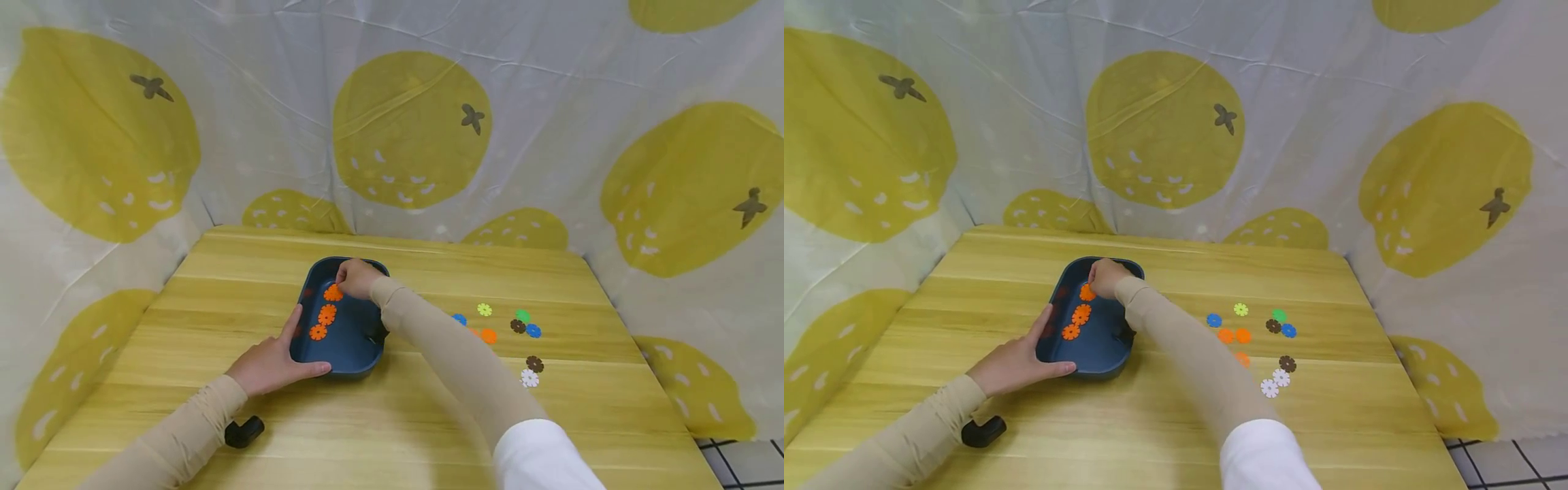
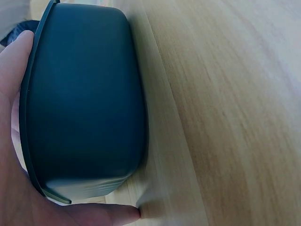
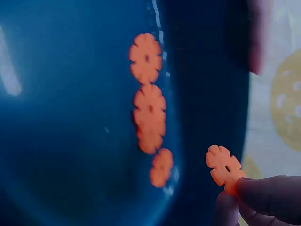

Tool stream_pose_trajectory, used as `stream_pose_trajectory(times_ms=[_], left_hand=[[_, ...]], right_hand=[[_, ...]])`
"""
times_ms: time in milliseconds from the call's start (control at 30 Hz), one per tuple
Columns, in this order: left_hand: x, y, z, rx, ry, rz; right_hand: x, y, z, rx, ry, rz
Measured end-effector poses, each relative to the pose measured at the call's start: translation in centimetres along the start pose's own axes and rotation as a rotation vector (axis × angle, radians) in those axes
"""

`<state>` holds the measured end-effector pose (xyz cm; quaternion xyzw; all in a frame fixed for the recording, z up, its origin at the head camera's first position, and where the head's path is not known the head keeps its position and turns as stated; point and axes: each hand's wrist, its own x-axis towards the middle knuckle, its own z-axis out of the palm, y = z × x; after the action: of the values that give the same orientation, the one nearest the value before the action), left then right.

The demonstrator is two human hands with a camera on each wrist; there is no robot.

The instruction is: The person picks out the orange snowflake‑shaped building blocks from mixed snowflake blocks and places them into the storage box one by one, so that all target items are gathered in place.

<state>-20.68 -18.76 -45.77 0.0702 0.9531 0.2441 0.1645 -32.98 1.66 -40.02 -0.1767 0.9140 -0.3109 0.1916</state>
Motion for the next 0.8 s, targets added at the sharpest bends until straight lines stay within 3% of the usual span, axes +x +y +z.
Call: stream_pose_trajectory(times_ms=[167, 333, 567, 800], left_hand=[[0.0, 0.1, 0.2, 0.007, 0.002, 0.001], [0.0, 0.2, 0.0, 0.012, 0.004, 0.01], [-0.1, 0.1, -0.1, 0.01, 0.008, 0.014], [0.0, 0.0, -0.2, 0.007, 0.001, 0.017]], right_hand=[[1.1, 0.5, 3.2, 0.023, -0.009, 0.086], [1.5, 1.2, 4.4, 0.016, -0.029, 0.122], [1.1, 0.9, 3.5, 0.042, 0.013, 0.099], [-1.6, 0.7, 0.2, 0.094, 0.01, -0.044]])
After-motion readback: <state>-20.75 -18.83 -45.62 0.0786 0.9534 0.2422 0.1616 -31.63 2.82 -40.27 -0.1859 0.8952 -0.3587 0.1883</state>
